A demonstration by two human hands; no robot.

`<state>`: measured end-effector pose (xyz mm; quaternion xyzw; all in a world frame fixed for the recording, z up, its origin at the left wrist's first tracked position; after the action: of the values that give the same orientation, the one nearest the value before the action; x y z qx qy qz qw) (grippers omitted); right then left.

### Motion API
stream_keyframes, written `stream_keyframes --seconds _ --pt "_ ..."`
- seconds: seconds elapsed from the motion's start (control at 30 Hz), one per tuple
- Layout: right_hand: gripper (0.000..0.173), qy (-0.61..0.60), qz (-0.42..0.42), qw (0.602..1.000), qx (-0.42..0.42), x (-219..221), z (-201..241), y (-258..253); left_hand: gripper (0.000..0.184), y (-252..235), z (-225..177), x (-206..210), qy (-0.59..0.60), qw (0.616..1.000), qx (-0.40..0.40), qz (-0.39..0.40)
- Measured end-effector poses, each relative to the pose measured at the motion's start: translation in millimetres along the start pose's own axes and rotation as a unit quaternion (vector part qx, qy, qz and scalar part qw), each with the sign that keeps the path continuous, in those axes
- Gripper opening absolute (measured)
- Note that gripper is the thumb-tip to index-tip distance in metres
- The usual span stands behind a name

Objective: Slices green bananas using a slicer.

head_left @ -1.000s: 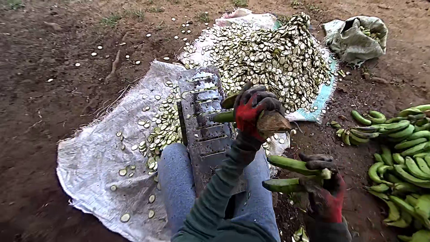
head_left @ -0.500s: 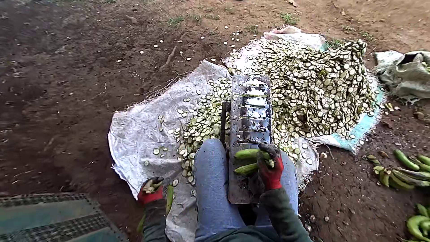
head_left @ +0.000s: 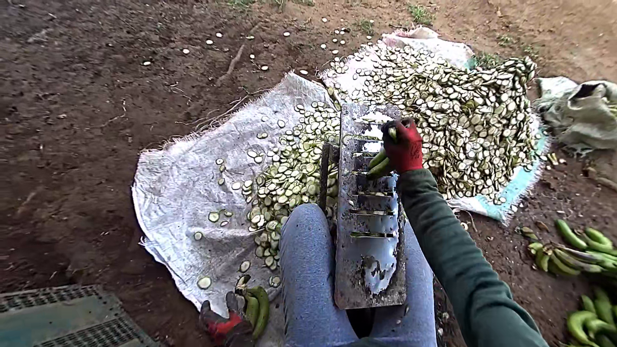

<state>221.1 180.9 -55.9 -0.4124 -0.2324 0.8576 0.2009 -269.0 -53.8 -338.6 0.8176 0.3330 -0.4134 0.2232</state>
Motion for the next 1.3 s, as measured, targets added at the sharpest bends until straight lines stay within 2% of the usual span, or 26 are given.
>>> stream_keyframes --seconds 0.07,0.13,0.2,0.27,0.33,0.47,0.53,0.6,0.67,0.77,0.83,0.9,0.97,1.03,1.1,1.17,1.23,1.3 --pt "0.018 -0.01 0.024 0.999 -0.043 -11.8 12.2 30.1 0.068 -4.3 -5.6 -15.9 0.04 0.998 0.01 -0.039" --pt "0.017 -0.034 0.06 0.996 -0.058 -35.3 26.1 109.1 0.062 -6.3 -12.2 -23.8 0.058 0.997 -0.014 -0.051" --pt "0.015 -0.052 0.091 0.992 -0.069 -55.9 41.3 189.9 0.06 -15.6 -1.7 -15.5 0.069 0.996 -0.034 -0.053" --pt "0.015 -0.046 0.12 0.986 -0.103 -63.3 46.4 215.5 0.059 -17.7 13.9 2.5 0.056 0.996 -0.028 -0.067" --pt "0.016 -0.041 0.107 0.986 -0.119 -52.0 34.9 173.7 0.059 -13.9 18.0 15.8 0.055 0.996 0.007 -0.075" --pt "0.018 0.053 0.081 0.991 -0.096 3.1 -6.8 4.9 0.052 18.2 -56.7 -5.2 0.111 0.992 -0.016 -0.055" --pt "0.021 0.081 0.083 0.99 -0.076 19.0 -10.7 -46.0 0.051 27.6 -60.2 -1.2 0.115 0.991 0.019 -0.062" --pt "0.022 0.07 0.086 0.989 -0.093 17.4 -2.4 -34.1 0.048 26.8 -41.9 10.8 0.112 0.989 0.05 -0.077" --pt "0.024 0.036 0.111 0.987 -0.115 -3.7 14.6 37.6 0.048 30.3 -38.8 13.2 0.108 0.991 0.039 -0.064" --pt "0.018 -0.015 0.127 0.98 -0.153 -35.5 46.2 177.8 0.05 27.7 -28.2 13.5 0.077 0.995 0.027 -0.061" --pt "0.015 -0.022 0.149 0.972 -0.182 -40.3 54.7 208.0 0.051 25.7 -33.7 10.3 0.073 0.996 0.0 -0.046" --pt "0.017 -0.026 0.139 0.971 -0.194 -28.1 42.0 168.8 0.052 18.5 -20.0 18.1 0.067 0.996 -0.002 -0.053" --pt "0.021 0.006 0.117 0.975 -0.19 -3.7 12.8 88.2 0.052 7.8 -3.1 28.1 0.072 0.995 0.012 -0.069" --pt "0.022 0.063 0.117 0.981 -0.143 22.1 -10.8 6.4 0.051 7.4 -5.1 23.2 0.085 0.993 0.018 -0.084" --pt "0.024 0.113 0.128 0.981 -0.092 38.7 -15.7 -49.4 0.05 13.0 -14.8 15.6 0.091 0.992 0.016 -0.091" --pt "0.024 0.128 0.127 0.979 -0.098 39.1 -3.0 -45.4 0.05 15.9 -19.8 5.9 0.095 0.992 0.014 -0.086" --pt "0.019 0.157 0.093 0.969 -0.165 21.0 10.2 3.3 0.05 18.2 -16.4 9.4 0.102 0.991 0.019 -0.078" --pt "0.015 0.167 0.085 0.961 -0.205 5.9 25.8 69.4 0.047 11.6 4.9 21.3 0.098 0.991 0.03 -0.089"
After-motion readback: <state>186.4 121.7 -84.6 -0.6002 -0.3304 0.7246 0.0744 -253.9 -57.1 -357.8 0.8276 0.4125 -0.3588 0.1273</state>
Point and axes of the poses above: each hand's wrist, its own y-axis away from the middle knuckle, its own x-axis out of the palm, z = x × y, the point moved 1 cm from there along -y, towards the middle knuckle, and after that the axes turned 12 degrees about -y, right-handed, at the moved point
